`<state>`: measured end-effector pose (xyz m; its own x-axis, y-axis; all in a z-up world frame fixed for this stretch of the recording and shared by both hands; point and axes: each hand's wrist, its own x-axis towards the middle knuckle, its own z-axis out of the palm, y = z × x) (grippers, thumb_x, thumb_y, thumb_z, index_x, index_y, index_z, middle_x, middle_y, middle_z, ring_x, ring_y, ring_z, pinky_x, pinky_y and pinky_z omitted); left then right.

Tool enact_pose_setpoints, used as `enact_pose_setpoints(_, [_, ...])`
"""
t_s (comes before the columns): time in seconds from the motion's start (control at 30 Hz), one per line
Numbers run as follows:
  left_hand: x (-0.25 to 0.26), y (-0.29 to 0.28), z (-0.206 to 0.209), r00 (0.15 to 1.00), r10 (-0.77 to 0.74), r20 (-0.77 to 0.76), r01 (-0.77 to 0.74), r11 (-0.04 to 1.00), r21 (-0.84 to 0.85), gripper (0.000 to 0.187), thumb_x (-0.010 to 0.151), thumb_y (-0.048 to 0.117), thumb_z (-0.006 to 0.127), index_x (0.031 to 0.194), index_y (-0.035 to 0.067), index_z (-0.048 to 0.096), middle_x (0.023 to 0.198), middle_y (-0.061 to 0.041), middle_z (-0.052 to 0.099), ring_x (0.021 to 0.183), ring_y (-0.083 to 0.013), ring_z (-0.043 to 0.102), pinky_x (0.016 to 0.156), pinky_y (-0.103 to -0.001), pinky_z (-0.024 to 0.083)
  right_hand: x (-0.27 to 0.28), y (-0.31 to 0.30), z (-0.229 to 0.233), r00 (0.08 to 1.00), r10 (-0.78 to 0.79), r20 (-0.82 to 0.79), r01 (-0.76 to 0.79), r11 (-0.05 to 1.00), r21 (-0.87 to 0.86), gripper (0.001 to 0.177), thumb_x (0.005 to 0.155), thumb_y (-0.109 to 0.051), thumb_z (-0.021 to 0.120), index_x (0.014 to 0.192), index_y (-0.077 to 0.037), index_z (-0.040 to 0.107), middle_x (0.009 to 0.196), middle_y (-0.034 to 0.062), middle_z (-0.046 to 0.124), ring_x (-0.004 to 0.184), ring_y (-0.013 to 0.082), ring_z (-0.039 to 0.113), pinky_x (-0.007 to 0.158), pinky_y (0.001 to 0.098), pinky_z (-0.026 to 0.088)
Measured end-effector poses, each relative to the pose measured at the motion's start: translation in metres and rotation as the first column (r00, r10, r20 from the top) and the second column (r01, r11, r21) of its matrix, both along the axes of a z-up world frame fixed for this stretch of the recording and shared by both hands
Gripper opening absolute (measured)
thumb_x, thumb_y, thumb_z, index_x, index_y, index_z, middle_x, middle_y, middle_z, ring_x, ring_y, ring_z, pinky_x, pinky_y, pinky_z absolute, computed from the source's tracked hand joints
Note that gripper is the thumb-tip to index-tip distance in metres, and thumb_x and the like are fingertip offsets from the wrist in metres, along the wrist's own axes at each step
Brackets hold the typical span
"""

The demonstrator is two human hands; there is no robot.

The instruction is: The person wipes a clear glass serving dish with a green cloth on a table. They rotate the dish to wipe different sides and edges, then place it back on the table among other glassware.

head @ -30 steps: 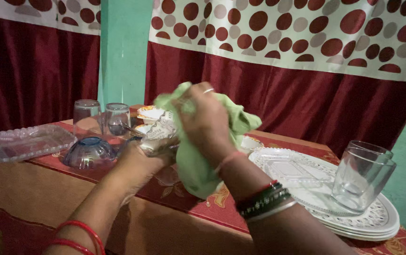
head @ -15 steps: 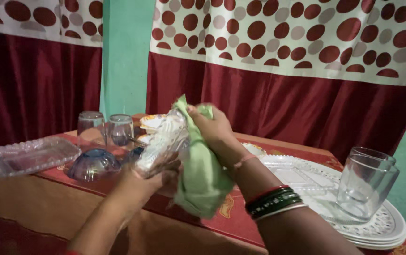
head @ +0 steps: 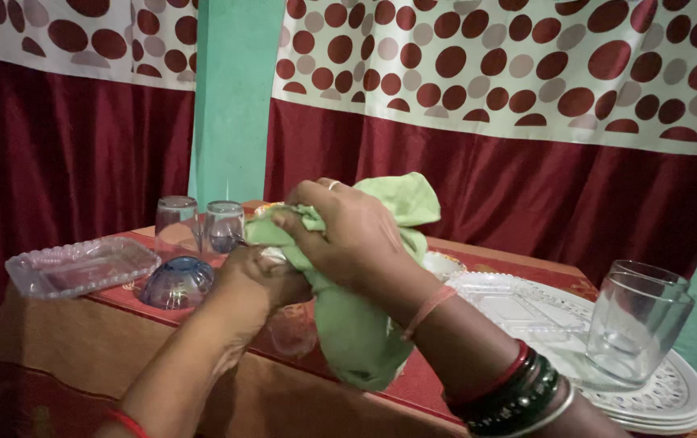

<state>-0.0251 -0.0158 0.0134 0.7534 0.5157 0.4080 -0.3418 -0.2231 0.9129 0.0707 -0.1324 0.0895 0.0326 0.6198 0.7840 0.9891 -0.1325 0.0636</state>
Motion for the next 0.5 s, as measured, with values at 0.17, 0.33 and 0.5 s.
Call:
enact_pose_setpoints(0.17, [-0.016,-0.002,-0.001,0.979,-0.144,0.145,0.155,0.986,-0.069,0.037,0.079,0.008,0.075,0.116,0.007,0.076,0.107,-0.006,0.083,0.097,-0.0158,0.076,0.088,-0.029,0.06,0.02,-0.014,0.006,0.626,-0.147,-0.766,0.188,0.981,-0.034,0.028,0.1,-0.042,0.055,0.117,-0.023,0.066,0.09,0.0068,0.067,0.066,0.0204,0.061,0.065,0.0399,0.057])
enact_pose_setpoints(0.33, [-0.011,-0.002,0.011,0.966,-0.111,0.234,0.121,0.992,-0.029,0.054,0.088,0.026,0.073,0.133,-0.001,0.058,0.11,-0.018,0.08,0.102,-0.0244,0.076,0.094,-0.035,0.061,0.062,-0.031,-0.011,0.208,0.376,-0.903,-0.103,0.926,0.362,0.034,0.102,-0.036,0.052,0.107,-0.006,0.067,0.083,0.0071,0.068,0.062,0.0136,0.064,0.058,0.0312,0.059])
enact_pose_setpoints(0.5, [0.002,0.002,-0.002,0.996,0.091,-0.009,-0.091,0.97,-0.224,0.071,0.103,0.066,0.031,0.159,0.026,0.047,0.147,-0.002,0.055,0.132,-0.021,0.046,0.111,-0.047,0.032,0.072,-0.053,-0.033,0.249,0.643,-0.725,-0.15,0.765,0.627,0.034,0.104,-0.035,0.056,0.1,-0.002,0.064,0.077,0.0065,0.067,0.06,0.0146,0.063,0.055,0.0337,0.057])
